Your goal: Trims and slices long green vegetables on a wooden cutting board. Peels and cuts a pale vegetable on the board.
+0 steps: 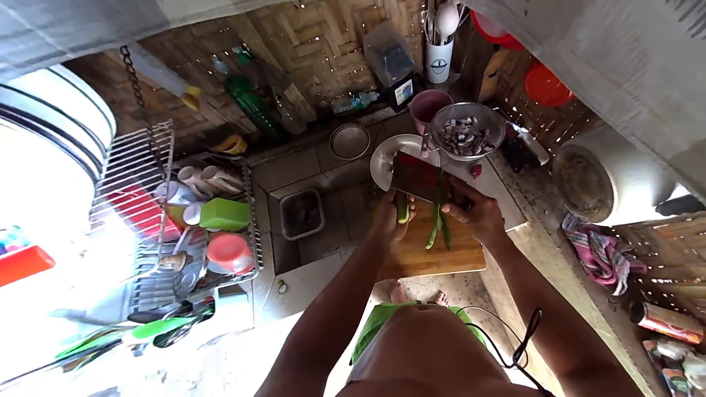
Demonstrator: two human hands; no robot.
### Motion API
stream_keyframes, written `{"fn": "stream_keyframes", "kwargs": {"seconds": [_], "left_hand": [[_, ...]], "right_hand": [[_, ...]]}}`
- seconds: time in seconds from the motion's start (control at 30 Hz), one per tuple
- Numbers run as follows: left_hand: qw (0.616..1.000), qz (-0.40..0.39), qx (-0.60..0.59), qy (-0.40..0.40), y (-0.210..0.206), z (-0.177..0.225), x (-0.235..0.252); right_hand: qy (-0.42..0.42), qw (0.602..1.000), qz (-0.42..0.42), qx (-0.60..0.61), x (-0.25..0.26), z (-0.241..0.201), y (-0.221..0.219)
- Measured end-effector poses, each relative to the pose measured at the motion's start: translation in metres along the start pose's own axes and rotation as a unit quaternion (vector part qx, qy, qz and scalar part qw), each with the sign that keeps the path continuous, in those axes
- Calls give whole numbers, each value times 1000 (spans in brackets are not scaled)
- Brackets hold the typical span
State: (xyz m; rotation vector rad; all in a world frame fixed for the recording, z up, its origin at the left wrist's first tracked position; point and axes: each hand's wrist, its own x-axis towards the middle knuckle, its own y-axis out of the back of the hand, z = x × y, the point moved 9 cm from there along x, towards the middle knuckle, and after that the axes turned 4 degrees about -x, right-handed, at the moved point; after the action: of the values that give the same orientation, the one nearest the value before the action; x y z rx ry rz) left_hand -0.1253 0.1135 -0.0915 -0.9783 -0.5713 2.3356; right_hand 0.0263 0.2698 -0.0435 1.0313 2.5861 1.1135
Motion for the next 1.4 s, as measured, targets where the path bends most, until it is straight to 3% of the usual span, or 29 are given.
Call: {"fn": "stream_keyframes", "kwargs": {"seconds": [0.13,0.2,0.3,0.4,0.6,0.9,1.03,1.2,1.4], "left_hand": [[996,-43,-9,-77,-31,24,9],[991,-34,68,-111,-50,47,5],[997,8,61,-51,-55,49,27],[1000,-4,18,-6,-45,34,65],[999,34,30,13,-45,30,55],[999,27,11,-17,-42,29,54],[985,-10,143,-94,-59,44,19],[999,8,-35,-18,-37,22,68],[999,32,-23,-11,-38,24,67]], "right_hand": [[4,995,-56,82,-11,-9,-17],[20,993,-68,97,-18,-18,-19],[39,993,-79,82,-25,-28,-18],[37,994,-86,53,-28,-29,-14],[33,996,-84,17,-31,-27,-11],[24,996,-90,13,-32,-25,-10],[31,996,-83,23,-29,-22,-9],[46,995,-88,8,-35,-29,-4],[41,995,-91,9,-35,-30,-4]]}}
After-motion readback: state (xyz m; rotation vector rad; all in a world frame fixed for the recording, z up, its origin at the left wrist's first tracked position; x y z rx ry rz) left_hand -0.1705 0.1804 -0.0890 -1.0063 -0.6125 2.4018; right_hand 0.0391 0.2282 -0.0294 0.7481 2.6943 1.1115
